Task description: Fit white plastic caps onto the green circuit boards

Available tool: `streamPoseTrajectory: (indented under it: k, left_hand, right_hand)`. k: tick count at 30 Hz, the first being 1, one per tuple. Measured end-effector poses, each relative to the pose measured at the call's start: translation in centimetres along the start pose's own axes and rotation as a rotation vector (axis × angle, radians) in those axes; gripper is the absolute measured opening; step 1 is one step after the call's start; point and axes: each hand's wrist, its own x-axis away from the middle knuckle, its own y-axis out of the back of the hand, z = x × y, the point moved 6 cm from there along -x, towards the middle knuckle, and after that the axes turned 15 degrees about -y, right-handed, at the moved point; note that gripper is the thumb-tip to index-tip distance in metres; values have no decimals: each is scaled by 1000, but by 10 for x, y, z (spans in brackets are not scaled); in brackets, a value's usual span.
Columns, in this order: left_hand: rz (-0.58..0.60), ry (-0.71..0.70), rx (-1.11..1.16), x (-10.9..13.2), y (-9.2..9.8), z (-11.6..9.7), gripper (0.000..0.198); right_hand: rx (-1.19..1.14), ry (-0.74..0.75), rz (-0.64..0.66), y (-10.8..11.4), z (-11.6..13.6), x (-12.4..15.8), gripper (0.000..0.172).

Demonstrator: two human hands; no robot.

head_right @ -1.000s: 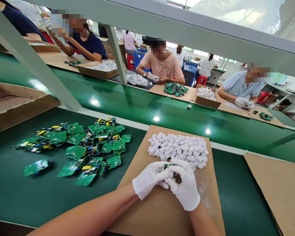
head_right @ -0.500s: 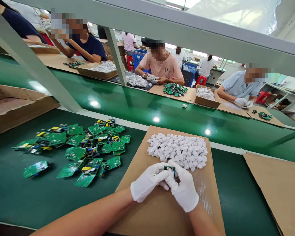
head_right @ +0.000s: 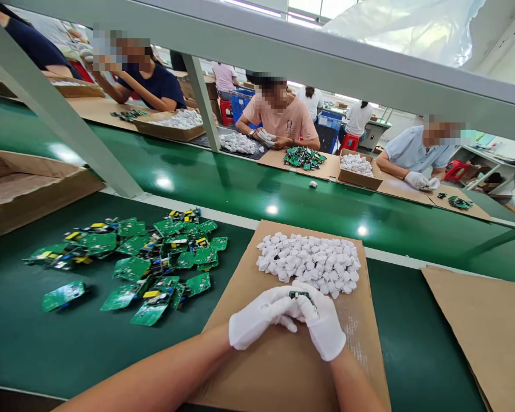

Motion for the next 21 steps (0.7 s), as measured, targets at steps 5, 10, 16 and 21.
streamPoseTrajectory:
  k: [5, 10, 16, 21]
  left_hand:
    - [-67, -32, -62, -2, 5, 5, 43]
    - [-53, 55, 14, -1, 4, 7, 46]
    - [-17, 65, 183, 0, 1, 3, 34]
    - [-31, 44, 230, -2, 3, 7, 31]
  right_hand:
    - [-70, -20, 61, -2, -5, -3, 39]
    - [-49, -25, 68, -1, -9, -5, 43]
    - [43, 13, 97, -7, -8, -3, 54]
    - [129, 8, 25, -6, -3, 0, 35]
